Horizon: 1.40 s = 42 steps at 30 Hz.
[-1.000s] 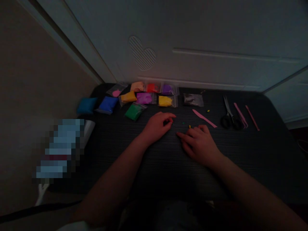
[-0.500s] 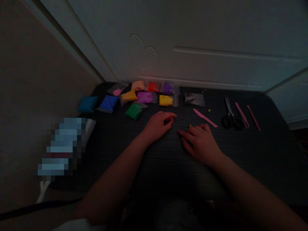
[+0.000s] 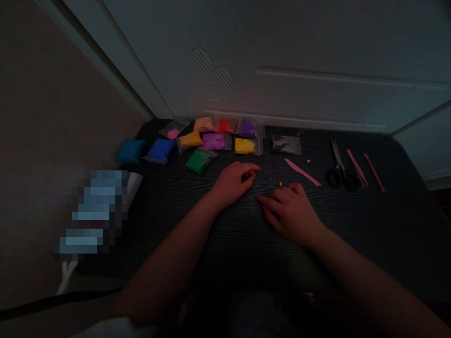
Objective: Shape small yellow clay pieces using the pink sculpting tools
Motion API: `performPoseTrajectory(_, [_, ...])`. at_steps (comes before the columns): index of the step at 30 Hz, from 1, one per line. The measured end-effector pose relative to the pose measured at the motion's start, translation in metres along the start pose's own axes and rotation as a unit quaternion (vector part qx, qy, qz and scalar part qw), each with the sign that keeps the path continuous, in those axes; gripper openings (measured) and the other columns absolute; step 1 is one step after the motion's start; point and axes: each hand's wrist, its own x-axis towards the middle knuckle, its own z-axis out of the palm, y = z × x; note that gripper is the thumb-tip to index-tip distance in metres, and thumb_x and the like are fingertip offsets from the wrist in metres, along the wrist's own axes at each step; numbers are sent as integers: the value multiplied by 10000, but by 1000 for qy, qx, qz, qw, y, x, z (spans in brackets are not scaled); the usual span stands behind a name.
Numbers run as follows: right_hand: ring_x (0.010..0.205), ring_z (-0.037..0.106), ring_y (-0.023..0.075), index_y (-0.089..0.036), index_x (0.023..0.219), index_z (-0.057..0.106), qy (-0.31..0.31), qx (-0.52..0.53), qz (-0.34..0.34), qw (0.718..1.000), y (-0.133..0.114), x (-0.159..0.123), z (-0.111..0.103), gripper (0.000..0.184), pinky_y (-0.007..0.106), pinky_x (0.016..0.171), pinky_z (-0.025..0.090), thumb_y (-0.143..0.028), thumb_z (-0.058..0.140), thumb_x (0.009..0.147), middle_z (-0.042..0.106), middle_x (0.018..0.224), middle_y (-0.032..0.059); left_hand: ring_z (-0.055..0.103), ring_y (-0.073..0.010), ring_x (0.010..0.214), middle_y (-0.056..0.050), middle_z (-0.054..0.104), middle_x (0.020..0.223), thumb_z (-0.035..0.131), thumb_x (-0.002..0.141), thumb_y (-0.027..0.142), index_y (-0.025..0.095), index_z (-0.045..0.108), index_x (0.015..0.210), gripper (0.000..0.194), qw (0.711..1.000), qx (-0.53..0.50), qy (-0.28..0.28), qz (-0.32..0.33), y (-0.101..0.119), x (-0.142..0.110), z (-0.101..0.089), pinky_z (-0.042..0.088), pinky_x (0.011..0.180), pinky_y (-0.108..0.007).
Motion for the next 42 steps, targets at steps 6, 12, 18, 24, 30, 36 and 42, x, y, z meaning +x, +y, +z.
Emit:
performPoseTrajectory(6, [797, 462, 197, -217, 1140, 510, 4, 2, 22, 1000, 0, -1, 0, 341, 386, 792, 212, -293, 378, 835, 562, 826, 52, 536, -128, 804, 7, 606, 835, 484, 714, 106, 207, 562, 1009, 321, 1000, 1, -7, -4, 2, 0, -1, 426, 756, -269])
performPoseTrajectory(12, [794, 463, 195, -208, 1131, 519, 10, 1, 25, 1000, 0, -1, 1, 338, 384, 790, 212, -293, 380, 835, 568, 827, 56, 534, -123, 803, 8, 602, 836, 490, 715, 104, 211, 559, 1014, 325, 1000, 0, -1, 2, 0, 0, 0, 424, 748, -259])
performPoseTrajectory(18, [787, 462, 194, -231, 1138, 508, -7, 3, 6, 1000, -2, -2, -1, 344, 397, 798, 212, -321, 370, 835, 558, 821, 44, 534, -125, 802, 8, 604, 834, 486, 719, 106, 208, 558, 1012, 319, 1000, 4, -2, 8, -1, 0, 1, 423, 755, -261])
performPoseTrajectory(24, [822, 463, 207, -203, 1148, 500, -3, -3, 30, 1000, -1, -2, -2, 359, 399, 796, 215, -321, 359, 840, 561, 837, 54, 535, -123, 806, 11, 607, 839, 490, 715, 106, 211, 563, 1009, 320, 1000, 5, -4, 0, 0, 0, -1, 421, 758, -262])
performPoseTrajectory(30, [793, 462, 198, -228, 1146, 499, -14, 0, 9, 1000, -2, -2, -2, 351, 399, 789, 218, -328, 363, 838, 559, 834, 42, 537, -121, 802, 9, 604, 837, 485, 721, 108, 210, 557, 1015, 319, 1000, 1, 1, 3, -1, 0, 1, 425, 752, -261])
performPoseTrajectory(36, [817, 465, 208, -209, 1156, 490, -13, -9, 30, 999, 0, -2, -2, 359, 399, 790, 216, -317, 357, 841, 567, 855, 54, 541, -121, 802, 10, 608, 838, 484, 730, 121, 209, 563, 1007, 301, 1000, 6, 1, 3, 0, 0, 0, 424, 750, -258])
performPoseTrajectory(42, [799, 465, 200, -219, 1149, 498, -10, -5, 23, 1000, -2, -2, -1, 352, 392, 789, 215, -314, 366, 837, 570, 837, 46, 537, -123, 800, 10, 612, 834, 483, 729, 118, 206, 560, 1012, 306, 1000, 7, -1, 5, 0, 0, 0, 422, 748, -258])
